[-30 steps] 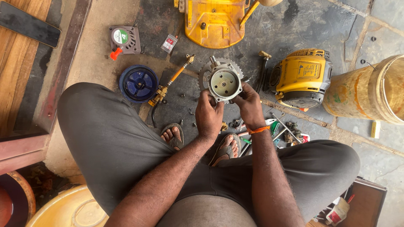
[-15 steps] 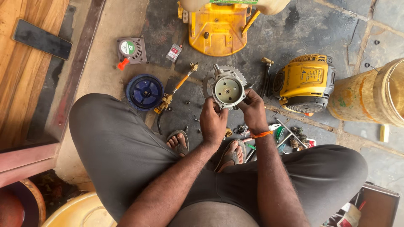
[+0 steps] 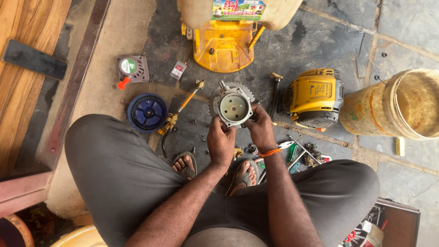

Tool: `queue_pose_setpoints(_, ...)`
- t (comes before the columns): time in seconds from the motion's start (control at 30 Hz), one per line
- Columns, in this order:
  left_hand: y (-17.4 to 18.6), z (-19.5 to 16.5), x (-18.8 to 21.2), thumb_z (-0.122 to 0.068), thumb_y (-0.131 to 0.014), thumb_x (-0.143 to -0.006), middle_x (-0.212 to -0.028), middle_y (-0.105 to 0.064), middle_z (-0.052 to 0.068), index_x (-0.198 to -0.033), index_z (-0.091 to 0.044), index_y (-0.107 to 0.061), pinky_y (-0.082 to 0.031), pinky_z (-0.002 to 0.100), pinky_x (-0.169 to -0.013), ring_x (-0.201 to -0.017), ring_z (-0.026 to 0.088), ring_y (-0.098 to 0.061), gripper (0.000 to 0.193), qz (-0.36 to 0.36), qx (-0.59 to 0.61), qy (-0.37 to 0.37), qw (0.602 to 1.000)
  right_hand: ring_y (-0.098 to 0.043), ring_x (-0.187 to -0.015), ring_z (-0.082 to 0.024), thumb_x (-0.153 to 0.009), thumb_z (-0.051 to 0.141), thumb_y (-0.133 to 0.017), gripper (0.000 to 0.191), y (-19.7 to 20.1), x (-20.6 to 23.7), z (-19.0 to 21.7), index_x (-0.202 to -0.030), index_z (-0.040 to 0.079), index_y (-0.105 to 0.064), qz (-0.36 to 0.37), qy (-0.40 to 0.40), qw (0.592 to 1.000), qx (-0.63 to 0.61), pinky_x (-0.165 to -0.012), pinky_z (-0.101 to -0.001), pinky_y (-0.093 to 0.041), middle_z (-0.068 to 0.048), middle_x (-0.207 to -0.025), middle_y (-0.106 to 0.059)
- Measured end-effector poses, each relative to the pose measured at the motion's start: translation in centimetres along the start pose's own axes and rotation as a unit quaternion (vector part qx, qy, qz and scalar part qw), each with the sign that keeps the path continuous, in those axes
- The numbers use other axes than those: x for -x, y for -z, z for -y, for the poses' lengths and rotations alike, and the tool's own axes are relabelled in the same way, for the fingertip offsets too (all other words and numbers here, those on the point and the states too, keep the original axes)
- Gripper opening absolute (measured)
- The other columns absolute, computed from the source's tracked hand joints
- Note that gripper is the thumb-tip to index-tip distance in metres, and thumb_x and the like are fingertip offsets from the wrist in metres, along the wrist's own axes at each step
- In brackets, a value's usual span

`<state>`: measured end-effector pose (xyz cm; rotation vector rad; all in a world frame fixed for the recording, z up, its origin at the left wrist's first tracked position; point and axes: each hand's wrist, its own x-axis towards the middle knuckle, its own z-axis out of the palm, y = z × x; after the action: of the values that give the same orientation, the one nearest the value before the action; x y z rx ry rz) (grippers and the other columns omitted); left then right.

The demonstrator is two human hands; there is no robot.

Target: The person sits cross-legged on the floor and uses a wrench to loosen and remove bolts from a metallic engine component. They rotate the part to access different sides and continue removing fasteners by hand.

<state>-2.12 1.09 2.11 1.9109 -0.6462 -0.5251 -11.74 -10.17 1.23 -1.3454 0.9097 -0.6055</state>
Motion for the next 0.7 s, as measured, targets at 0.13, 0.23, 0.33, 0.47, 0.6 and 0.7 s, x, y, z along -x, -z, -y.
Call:
queue_pose_setpoints(0.13,-0.1,0.4,-0.1,-0.011,-0.074,-0.093,-0.089,-0.066,0.007,-0.115,-0.002,-0.057,-0.056,0.037,-0.070,-0.080,0.018,-0.067,0.029,-0.008,0.018,-0.024,1.000,-0.066,-0.088,-0.010,-0.093,-0.005,-0.067,0.023,0.4,0.2,0.1,-0.112,0.007,-0.067,0.024,-0.046,0.998,0.022,-0.082,-0.0270,-0.058,-0.001,-0.100,-0.072)
queue_pose_setpoints(0.23,-0.1,0.5,-0.1,-0.009,-0.072,-0.095,-0.093,-0.065,0.007,-0.114,-0.001,-0.057,-0.057,0.036,-0.070,-0.082,0.016,-0.068,0.026,-0.008,0.005,-0.035,0.999,-0.066,-0.088,-0.013,-0.094,-0.008,-0.070,0.019,0.2,0.1,0.1,-0.110,0.002,-0.067,0.005,-0.011,0.999,0.037,-0.079,-0.0295,-0.058,-0.005,-0.099,-0.072)
queue_pose_setpoints(0.33,-0.2,0.2,0.0,-0.007,-0.071,-0.094,-0.092,-0.065,0.008,-0.118,0.000,-0.057,-0.056,0.035,-0.070,-0.081,0.018,-0.067,0.029,0.000,0.012,-0.019,1.000,-0.065,-0.089,-0.011,-0.091,-0.009,-0.073,0.023,-0.3,-0.1,0.2,-0.109,0.001,-0.062,-0.021,0.017,1.000,0.016,-0.077,-0.0297,-0.058,-0.005,-0.098,-0.069)
queue_pose_setpoints(0.47,-0.1,0.0,-0.1,-0.009,-0.073,-0.094,-0.095,-0.064,0.009,-0.119,-0.001,-0.056,-0.057,0.035,-0.069,-0.083,0.018,-0.068,0.031,0.002,0.010,-0.009,1.000,-0.066,-0.091,-0.007,-0.088,-0.007,-0.069,0.029,0.2,0.0,0.5,-0.113,0.007,-0.065,0.021,-0.016,1.000,-0.003,-0.081,-0.0264,-0.058,0.002,-0.100,-0.070)
queue_pose_setpoints(0.6,0.0,0.4,-0.3,-0.008,-0.072,-0.095,-0.099,-0.064,0.010,-0.116,-0.001,-0.057,-0.059,0.034,-0.073,-0.088,0.018,-0.069,0.027,-0.007,0.004,-0.027,1.000,-0.066,-0.086,-0.009,-0.095,-0.006,-0.069,0.016,0.6,0.1,-0.1,-0.109,0.002,-0.068,0.014,-0.007,1.000,0.014,-0.079,-0.0275,-0.057,-0.002,-0.095,-0.072)
queue_pose_setpoints(0.7,-0.1,0.5,-0.3,-0.005,-0.071,-0.093,-0.098,-0.065,0.010,-0.115,0.000,-0.056,-0.059,0.034,-0.074,-0.091,0.019,-0.070,0.027,0.003,0.001,-0.024,1.000,-0.065,-0.083,-0.010,-0.093,-0.007,-0.072,0.016,0.1,-0.2,-1.0,-0.105,0.001,-0.065,-0.016,0.019,1.000,0.008,-0.075,-0.0286,-0.057,-0.003,-0.094,-0.070)
